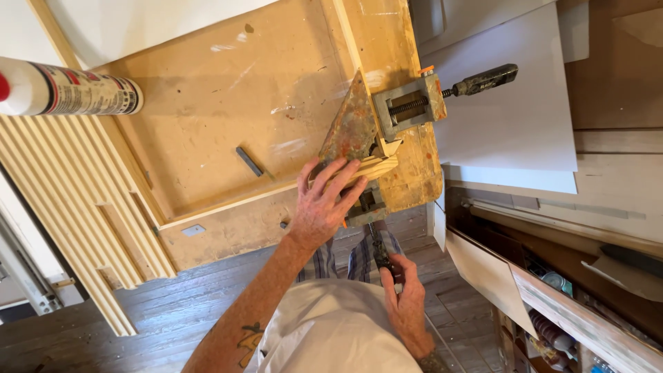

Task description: Assemble a wooden frame using glue, clamps, and a hammer at a workbench

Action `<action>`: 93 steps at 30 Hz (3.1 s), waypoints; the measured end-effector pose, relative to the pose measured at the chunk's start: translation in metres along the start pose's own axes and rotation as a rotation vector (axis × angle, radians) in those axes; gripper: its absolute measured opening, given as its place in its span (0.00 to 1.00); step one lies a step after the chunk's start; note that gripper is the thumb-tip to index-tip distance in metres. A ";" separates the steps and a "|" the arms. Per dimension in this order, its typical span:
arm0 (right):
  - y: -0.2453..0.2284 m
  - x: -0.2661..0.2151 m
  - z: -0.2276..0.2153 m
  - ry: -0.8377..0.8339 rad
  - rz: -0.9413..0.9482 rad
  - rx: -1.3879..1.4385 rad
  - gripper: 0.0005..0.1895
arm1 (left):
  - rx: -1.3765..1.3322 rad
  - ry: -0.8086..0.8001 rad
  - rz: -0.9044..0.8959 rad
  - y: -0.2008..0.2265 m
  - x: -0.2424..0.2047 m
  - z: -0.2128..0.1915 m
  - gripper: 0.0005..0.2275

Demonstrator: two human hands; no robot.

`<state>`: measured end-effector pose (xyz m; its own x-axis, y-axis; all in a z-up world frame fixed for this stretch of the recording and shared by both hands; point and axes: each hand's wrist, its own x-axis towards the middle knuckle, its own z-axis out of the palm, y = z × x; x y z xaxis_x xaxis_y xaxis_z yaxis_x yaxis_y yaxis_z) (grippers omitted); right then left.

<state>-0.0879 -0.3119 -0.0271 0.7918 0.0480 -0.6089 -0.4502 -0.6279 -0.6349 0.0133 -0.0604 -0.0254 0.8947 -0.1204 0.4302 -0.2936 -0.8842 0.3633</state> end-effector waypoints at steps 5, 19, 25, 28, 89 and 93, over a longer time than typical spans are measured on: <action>0.013 0.002 0.020 0.036 0.185 0.377 0.18 | -0.039 0.040 -0.023 0.001 0.003 0.000 0.09; 0.034 -0.002 0.018 0.065 -0.227 0.021 0.28 | -0.030 0.027 -0.053 -0.001 -0.006 0.005 0.09; 0.061 0.013 0.031 -0.179 0.218 0.835 0.25 | -0.011 0.050 -0.043 -0.002 -0.006 0.007 0.10; 0.072 0.026 0.031 -0.824 0.799 1.885 0.20 | -0.017 0.035 -0.049 -0.003 -0.006 0.008 0.09; -0.325 0.354 -0.033 -0.627 -0.447 -0.221 0.24 | 0.115 -0.291 0.031 -0.011 0.066 0.013 0.25; -0.324 0.361 -0.030 -0.697 -0.474 -0.185 0.15 | 0.151 -0.303 0.046 -0.011 0.065 0.013 0.24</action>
<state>0.3563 -0.1139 -0.0271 0.4177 0.7649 -0.4904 -0.0140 -0.5342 -0.8452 0.0790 -0.0644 -0.0123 0.9478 -0.2700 0.1700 -0.3029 -0.9288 0.2135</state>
